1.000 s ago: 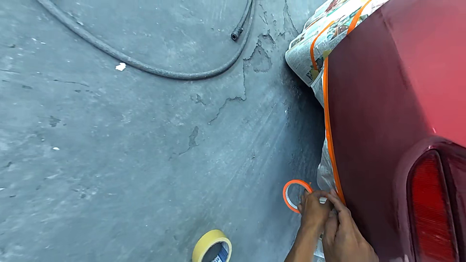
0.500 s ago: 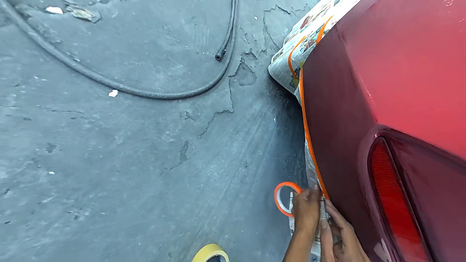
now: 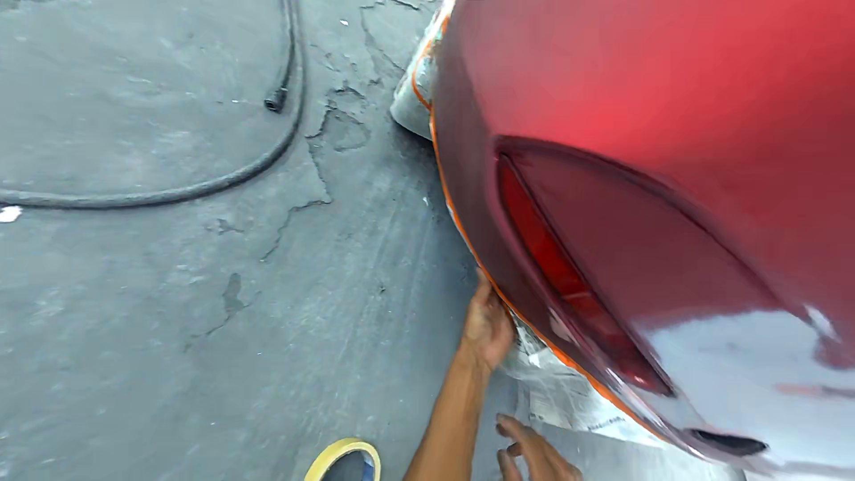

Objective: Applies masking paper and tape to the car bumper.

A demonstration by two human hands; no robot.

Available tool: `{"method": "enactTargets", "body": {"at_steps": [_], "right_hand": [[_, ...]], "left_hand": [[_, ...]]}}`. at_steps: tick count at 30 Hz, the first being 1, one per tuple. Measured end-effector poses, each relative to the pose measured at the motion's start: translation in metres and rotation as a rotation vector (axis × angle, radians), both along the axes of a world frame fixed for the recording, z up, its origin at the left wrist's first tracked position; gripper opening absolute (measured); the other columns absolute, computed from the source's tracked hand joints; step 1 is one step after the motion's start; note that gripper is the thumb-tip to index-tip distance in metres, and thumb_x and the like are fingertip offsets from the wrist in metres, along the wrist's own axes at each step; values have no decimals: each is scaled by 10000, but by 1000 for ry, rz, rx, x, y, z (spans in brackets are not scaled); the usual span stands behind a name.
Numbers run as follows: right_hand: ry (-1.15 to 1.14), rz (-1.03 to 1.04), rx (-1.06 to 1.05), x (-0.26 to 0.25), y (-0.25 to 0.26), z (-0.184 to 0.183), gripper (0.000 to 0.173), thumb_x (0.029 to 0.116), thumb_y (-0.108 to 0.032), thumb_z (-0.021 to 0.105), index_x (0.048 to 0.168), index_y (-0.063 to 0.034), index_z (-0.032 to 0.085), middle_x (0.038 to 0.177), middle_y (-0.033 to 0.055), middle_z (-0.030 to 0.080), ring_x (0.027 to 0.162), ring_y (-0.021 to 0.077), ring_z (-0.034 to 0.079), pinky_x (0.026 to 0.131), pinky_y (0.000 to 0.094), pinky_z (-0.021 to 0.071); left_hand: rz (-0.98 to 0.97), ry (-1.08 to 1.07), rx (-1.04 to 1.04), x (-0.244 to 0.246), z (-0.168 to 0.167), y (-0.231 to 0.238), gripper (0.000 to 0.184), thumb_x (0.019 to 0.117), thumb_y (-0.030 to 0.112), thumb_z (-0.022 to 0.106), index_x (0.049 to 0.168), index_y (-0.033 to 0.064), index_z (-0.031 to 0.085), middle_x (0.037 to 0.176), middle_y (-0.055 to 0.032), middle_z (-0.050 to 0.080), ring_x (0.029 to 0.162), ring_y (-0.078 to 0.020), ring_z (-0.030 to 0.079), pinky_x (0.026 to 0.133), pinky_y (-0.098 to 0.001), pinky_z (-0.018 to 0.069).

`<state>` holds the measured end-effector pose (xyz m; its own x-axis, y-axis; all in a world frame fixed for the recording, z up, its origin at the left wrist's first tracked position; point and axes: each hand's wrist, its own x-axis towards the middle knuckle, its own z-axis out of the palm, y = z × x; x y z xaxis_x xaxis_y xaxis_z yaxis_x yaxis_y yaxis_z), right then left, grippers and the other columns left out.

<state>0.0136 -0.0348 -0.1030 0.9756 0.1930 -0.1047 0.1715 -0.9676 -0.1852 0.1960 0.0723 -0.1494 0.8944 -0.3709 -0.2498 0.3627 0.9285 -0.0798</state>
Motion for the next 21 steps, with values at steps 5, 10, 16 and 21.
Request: {"method": "enactTargets", "body": {"at_steps": [5,10,16,21], "right_hand": [[416,-436,320,-31,-42,-43,465,1034,-224,585,1456,-35,534,1156,117,745,993,267,739,906,505,583],[181,-735,933,-28,-53,-76,392,1030,-125,562,1402,-4,542,1117,119,740,936,227,736,754,392,616],[201,-656,1238,-23,-38,-96,791,894,-345,742,1553,-79,396,1527,146,468,1172,269,635,876,444,587],[-37,-682,1323,-24,-32,-104,236,913,-164,735,1086,-5,711,1238,144,638,1103,205,644,922,341,571]], "left_hand": [[-79,64,643,-12,-4,4,369,1091,389,429,1251,109,608,1050,-61,658,860,-164,617,704,-351,524],[-91,-269,1347,-78,-48,13,707,1010,92,588,1616,168,233,1187,-167,664,918,-251,658,767,-426,543],[-483,-738,1306,-157,-72,13,1026,966,118,614,1588,51,-199,1136,-141,673,920,-123,679,832,-317,567],[-512,-856,1340,-163,-69,9,1070,897,95,618,1579,26,-204,1060,-107,692,859,-106,681,782,-299,569]]}}
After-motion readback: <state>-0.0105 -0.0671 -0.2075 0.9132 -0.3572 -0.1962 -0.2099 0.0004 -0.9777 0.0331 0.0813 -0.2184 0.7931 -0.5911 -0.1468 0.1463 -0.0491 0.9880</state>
